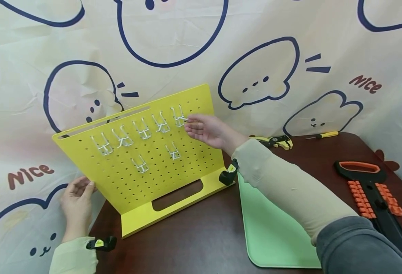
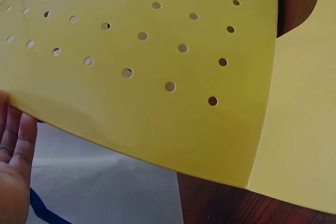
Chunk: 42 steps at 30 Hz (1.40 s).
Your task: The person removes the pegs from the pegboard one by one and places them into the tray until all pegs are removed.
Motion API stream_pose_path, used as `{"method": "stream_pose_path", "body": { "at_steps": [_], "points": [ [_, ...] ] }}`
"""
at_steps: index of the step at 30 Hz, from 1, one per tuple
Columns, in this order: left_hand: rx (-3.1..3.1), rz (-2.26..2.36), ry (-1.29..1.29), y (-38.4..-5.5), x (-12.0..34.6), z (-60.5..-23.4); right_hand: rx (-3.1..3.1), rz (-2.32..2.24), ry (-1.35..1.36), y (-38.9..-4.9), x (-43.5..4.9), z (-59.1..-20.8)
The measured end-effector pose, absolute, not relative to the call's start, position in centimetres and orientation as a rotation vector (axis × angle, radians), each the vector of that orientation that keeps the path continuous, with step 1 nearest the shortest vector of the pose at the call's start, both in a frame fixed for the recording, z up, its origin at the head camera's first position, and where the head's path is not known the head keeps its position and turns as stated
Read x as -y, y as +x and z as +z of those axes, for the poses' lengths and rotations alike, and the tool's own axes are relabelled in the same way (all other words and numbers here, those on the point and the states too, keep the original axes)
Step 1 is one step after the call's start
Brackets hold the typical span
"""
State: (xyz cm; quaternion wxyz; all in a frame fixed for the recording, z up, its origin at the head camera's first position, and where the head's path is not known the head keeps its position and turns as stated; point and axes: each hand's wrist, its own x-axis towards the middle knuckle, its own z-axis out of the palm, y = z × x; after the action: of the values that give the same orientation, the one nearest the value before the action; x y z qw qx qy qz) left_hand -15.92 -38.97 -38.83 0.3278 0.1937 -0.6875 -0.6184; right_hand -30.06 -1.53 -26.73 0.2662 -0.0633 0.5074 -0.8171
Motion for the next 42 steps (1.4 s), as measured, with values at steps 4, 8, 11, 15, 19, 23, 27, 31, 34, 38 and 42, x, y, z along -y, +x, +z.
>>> {"method": "stream_pose_path", "body": {
  "at_steps": [4,8,11,15,19,23,27,31,34,38,42],
  "points": [
    [1.804,-1.603,0.494,-15.9,38.9,-38.8,-1.358,-2.244,-0.135,-29.9,1.7,-26.4],
    [1.799,-1.605,0.488,-15.9,38.8,-38.7,-1.395,-2.266,-0.127,-29.7,1.9,-26.1],
    [1.788,-1.61,0.486,-15.9,38.7,-38.7,-1.426,-2.264,-0.133,-29.8,2.0,-26.1],
    [1.782,-1.616,0.493,-15.9,38.6,-38.7,-1.437,-2.26,-0.137,-29.9,2.1,-26.1],
    [1.796,-1.611,0.505,-16.0,38.5,-38.6,-1.443,-2.262,-0.121,-29.8,2.1,-26.0],
    [1.806,-1.605,0.502,-16.0,38.5,-38.7,-1.471,-2.26,-0.114,-29.5,2.1,-25.9],
    [1.819,-1.588,0.52,-15.8,38.6,-38.9,-1.5,-2.24,-0.145,-29.1,2.1,-25.6],
    [1.842,-1.561,0.539,-15.7,38.7,-39.1,-1.53,-2.211,-0.184,-28.7,1.8,-25.3],
    [1.845,-1.554,0.541,-15.7,38.7,-39.1,-1.571,-2.178,-0.211,-28.6,1.0,-25.4],
    [1.85,-1.54,0.533,-15.7,38.6,-39.0,-1.631,-2.127,-0.219,-28.5,-0.5,-25.9],
    [1.846,-1.536,0.527,-15.7,38.4,-38.8,-1.685,-2.093,-0.209,-28.7,-2.2,-26.7]
  ]
}}
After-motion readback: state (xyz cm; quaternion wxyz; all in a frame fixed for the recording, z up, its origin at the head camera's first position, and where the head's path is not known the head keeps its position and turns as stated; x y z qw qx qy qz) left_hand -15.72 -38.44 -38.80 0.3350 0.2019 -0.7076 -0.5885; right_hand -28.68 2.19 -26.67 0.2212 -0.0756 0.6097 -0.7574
